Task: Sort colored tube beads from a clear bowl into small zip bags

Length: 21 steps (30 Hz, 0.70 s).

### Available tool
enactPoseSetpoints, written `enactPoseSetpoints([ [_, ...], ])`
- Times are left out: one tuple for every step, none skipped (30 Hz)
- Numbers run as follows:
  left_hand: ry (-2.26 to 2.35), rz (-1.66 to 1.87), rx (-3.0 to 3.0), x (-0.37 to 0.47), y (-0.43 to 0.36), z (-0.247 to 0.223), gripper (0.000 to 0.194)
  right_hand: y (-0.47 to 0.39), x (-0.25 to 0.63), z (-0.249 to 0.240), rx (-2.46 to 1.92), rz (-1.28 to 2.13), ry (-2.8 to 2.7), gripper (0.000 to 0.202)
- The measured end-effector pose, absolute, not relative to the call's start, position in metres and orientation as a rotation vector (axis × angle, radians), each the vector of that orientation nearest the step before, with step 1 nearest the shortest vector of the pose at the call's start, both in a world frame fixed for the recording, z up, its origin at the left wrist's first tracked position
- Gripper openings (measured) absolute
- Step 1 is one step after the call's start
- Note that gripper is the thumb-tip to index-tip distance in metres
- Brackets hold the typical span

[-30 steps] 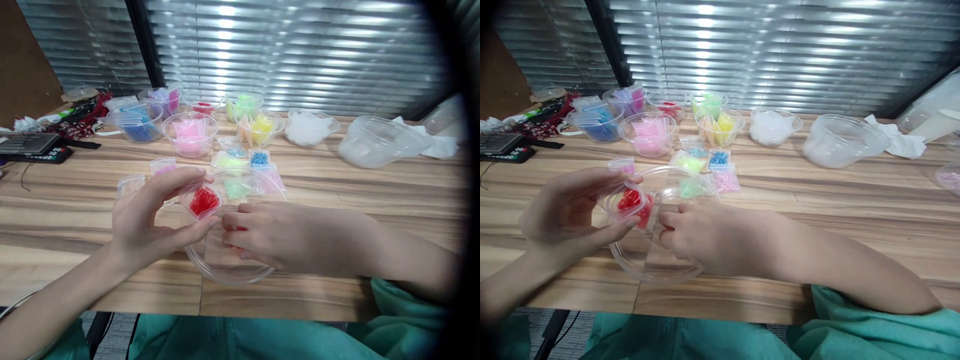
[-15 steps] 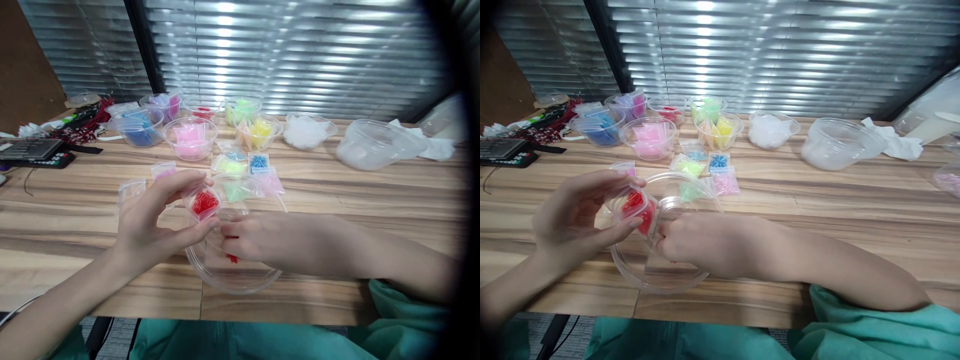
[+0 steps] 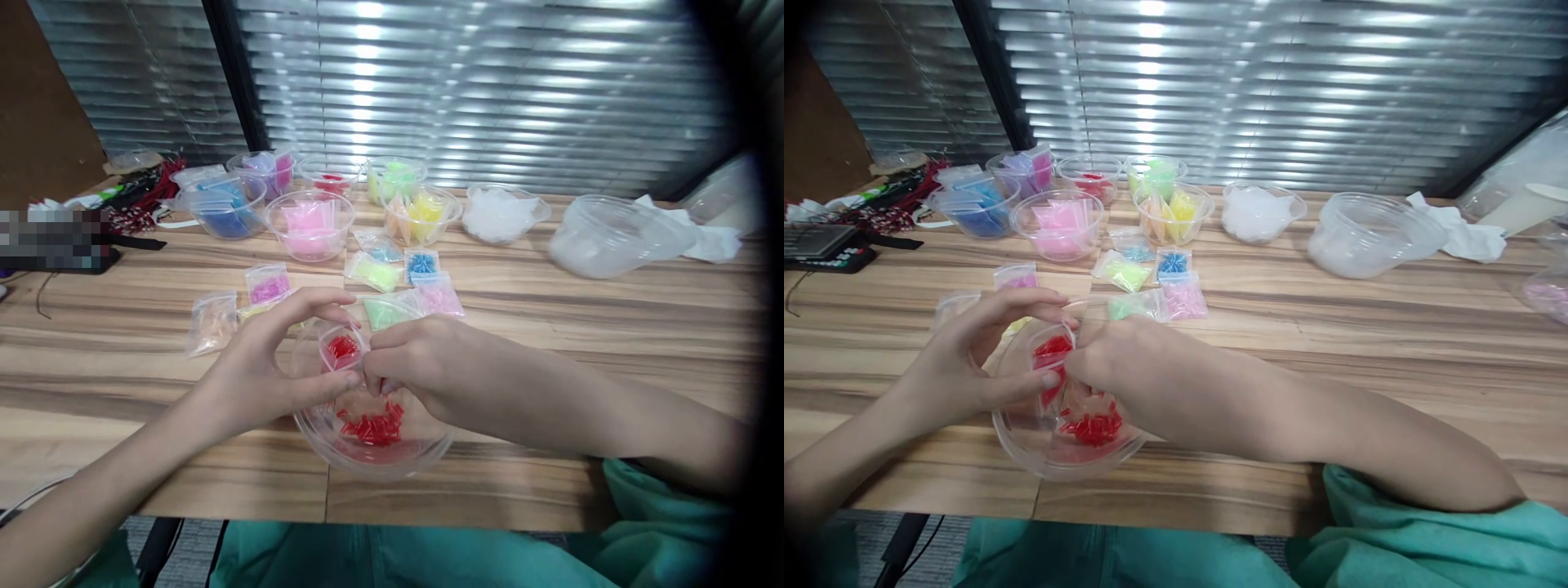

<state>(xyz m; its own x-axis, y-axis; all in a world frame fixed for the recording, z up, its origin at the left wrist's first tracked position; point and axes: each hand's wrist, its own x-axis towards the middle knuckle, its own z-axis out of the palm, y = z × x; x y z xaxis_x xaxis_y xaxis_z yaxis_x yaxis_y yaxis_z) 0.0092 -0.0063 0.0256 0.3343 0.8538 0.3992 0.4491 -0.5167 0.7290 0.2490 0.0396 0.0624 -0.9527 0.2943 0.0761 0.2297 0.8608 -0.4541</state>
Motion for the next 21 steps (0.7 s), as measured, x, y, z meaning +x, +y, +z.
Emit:
enactPoseSetpoints([
  [1.142, 1.049, 2.102, 0.0096, -0.0068, 0.0265, 0.056, 0.0398, 0.2491, 0.0633, -0.436, 0.647, -2.894, 0.034],
  [1.149, 1.027, 2.095, 0.0098, -0.0074, 0.0273, 0.055, 0.0400, 0.2493, 0.0640, -0.456, 0.616, -2.892, 0.032],
  [1.158, 1.014, 2.089, 0.0097, -0.0080, 0.0279, 0.056, 0.0401, 0.2495, 0.0646, -0.473, 0.585, -2.873, 0.031],
  [1.167, 1.008, 2.081, 0.0094, -0.0085, 0.0282, 0.056, 0.0401, 0.2499, 0.0651, -0.476, 0.563, -2.839, 0.031],
  [1.172, 1.006, 2.072, 0.0089, -0.0088, 0.0282, 0.057, 0.0400, 0.2504, 0.0657, -0.468, 0.545, -2.799, 0.032],
  [1.170, 1.006, 2.064, 0.0082, -0.0089, 0.0278, 0.058, 0.0399, 0.2509, 0.0662, -0.452, 0.531, -2.757, 0.033],
  [1.160, 1.012, 2.054, 0.0073, -0.0088, 0.0271, 0.059, 0.0399, 0.2513, 0.0669, -0.444, 0.515, -2.717, 0.034],
  [1.145, 1.018, 2.042, 0.0066, -0.0085, 0.0261, 0.060, 0.0399, 0.2516, 0.0676, -0.439, 0.497, -2.678, 0.035],
  [1.127, 1.025, 2.032, 0.0059, -0.0082, 0.0250, 0.061, 0.0400, 0.2516, 0.0683, -0.432, 0.483, -2.645, 0.036],
  [1.113, 1.031, 2.022, 0.0054, -0.0078, 0.0239, 0.062, 0.0403, 0.2514, 0.0690, -0.432, 0.475, -2.619, 0.035],
  [1.102, 1.031, 2.014, 0.0051, -0.0076, 0.0229, 0.063, 0.0407, 0.2510, 0.0696, -0.437, 0.470, -2.597, 0.034],
  [1.095, 1.028, 2.005, 0.0050, -0.0074, 0.0219, 0.064, 0.0412, 0.2505, 0.0702, -0.438, 0.478, -2.575, 0.032],
  [1.086, 1.026, 1.997, 0.0052, -0.0074, 0.0212, 0.067, 0.0418, 0.2498, 0.0706, -0.440, 0.493, -2.552, 0.030],
  [1.074, 1.022, 1.988, 0.0056, -0.0075, 0.0207, 0.069, 0.0424, 0.2491, 0.0710, -0.445, 0.512, -2.526, 0.028],
  [1.063, 1.018, 1.977, 0.0062, -0.0075, 0.0204, 0.071, 0.0429, 0.2483, 0.0713, -0.451, 0.530, -2.495, 0.028],
  [1.051, 1.011, 1.968, 0.0069, -0.0076, 0.0204, 0.073, 0.0433, 0.2475, 0.0716, -0.454, 0.544, -2.463, 0.029],
  [1.042, 1.005, 1.960, 0.0076, -0.0076, 0.0206, 0.074, 0.0434, 0.2467, 0.0718, -0.453, 0.557, -2.431, 0.031],
  [1.033, 0.998, 1.952, 0.0083, -0.0075, 0.0209, 0.074, 0.0434, 0.2460, 0.0718, -0.449, 0.560, -2.399, 0.031],
  [1.024, 0.989, 1.945, 0.0089, -0.0072, 0.0212, 0.074, 0.0433, 0.2454, 0.0716, -0.443, 0.566, -2.376, 0.031],
  [1.015, 0.983, 1.937, 0.0095, -0.0070, 0.0216, 0.073, 0.0432, 0.2450, 0.0710, -0.429, 0.579, -2.366, 0.031],
  [1.006, 0.981, 1.931, 0.0100, -0.0066, 0.0219, 0.073, 0.0431, 0.2447, 0.0702, -0.409, 0.594, -2.368, 0.030],
])
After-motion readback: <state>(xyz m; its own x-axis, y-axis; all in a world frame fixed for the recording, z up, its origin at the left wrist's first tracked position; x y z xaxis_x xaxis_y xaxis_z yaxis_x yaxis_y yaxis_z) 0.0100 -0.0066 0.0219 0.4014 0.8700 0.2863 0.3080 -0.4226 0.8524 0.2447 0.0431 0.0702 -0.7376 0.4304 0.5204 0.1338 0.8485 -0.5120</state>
